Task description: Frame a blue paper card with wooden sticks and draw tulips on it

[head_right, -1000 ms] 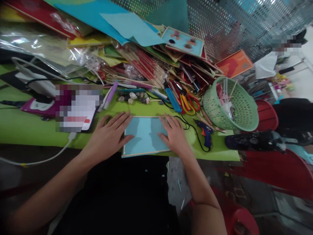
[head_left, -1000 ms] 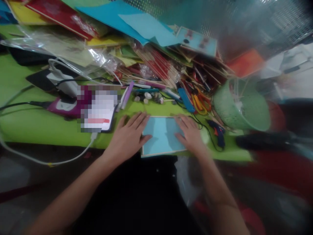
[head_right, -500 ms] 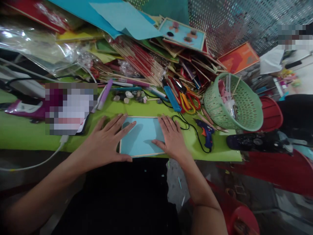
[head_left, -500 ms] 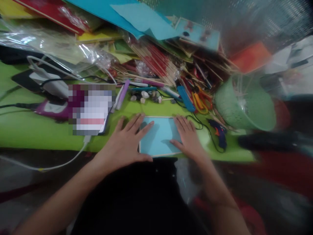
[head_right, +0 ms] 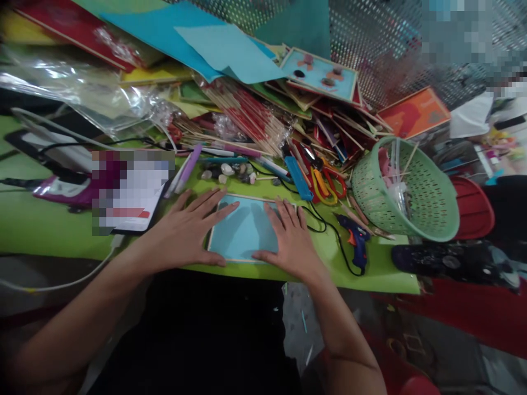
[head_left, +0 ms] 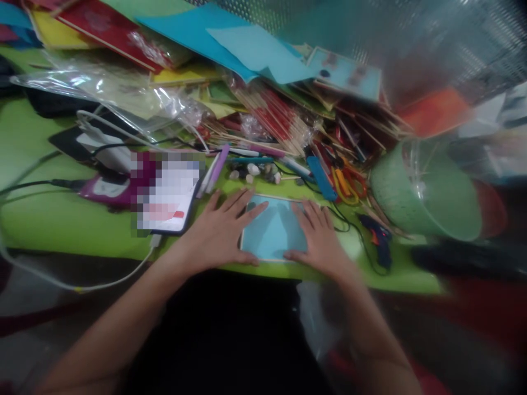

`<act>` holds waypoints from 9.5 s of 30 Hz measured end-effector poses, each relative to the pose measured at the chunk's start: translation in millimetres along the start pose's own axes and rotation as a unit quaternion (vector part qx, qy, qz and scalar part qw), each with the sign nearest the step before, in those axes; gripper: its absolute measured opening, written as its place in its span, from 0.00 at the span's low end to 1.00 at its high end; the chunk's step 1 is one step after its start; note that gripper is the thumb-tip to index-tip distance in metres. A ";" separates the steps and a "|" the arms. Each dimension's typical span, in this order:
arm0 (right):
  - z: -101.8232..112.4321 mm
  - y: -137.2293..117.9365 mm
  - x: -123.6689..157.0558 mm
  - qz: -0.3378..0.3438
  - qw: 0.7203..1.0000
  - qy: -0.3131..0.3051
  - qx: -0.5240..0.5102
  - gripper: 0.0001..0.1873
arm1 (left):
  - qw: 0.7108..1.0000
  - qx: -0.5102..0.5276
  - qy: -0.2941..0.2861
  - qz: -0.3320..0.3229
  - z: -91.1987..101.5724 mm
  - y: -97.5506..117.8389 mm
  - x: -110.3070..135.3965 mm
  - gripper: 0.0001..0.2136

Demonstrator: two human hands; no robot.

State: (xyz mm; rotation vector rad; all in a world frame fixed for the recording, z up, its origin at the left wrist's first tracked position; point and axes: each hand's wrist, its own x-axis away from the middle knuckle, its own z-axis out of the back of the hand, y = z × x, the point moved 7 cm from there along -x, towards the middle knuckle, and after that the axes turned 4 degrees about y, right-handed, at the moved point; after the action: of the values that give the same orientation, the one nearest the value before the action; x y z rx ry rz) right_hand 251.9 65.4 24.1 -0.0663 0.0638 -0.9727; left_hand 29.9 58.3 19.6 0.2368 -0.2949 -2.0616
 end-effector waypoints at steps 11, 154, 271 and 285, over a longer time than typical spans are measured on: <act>0.8 8.2 3.6 0.033 0.995 0.068 -0.063 0.55 | 0.984 0.108 0.138 0.018 17.1 -10.7 6.2 0.44; 22.9 -29.9 -106.7 0.049 0.994 0.099 -0.012 0.18 | 0.957 0.161 0.233 0.057 9.7 -18.3 9.9 0.23; 53.2 -0.7 -7.1 -0.214 0.577 0.243 -0.750 0.10 | 0.969 0.171 0.155 -0.092 45.2 73.8 -22.8 0.37; 14.1 17.7 35.7 -0.260 0.837 0.096 -0.471 0.07 | 0.985 0.119 0.108 -0.053 2.5 86.1 -12.8 0.17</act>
State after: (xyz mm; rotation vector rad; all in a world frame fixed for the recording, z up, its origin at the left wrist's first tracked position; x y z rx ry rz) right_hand 287.7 46.2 35.8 -0.9405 0.7475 -1.4123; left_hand 106.5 29.2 48.8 0.6307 -0.4018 -2.0823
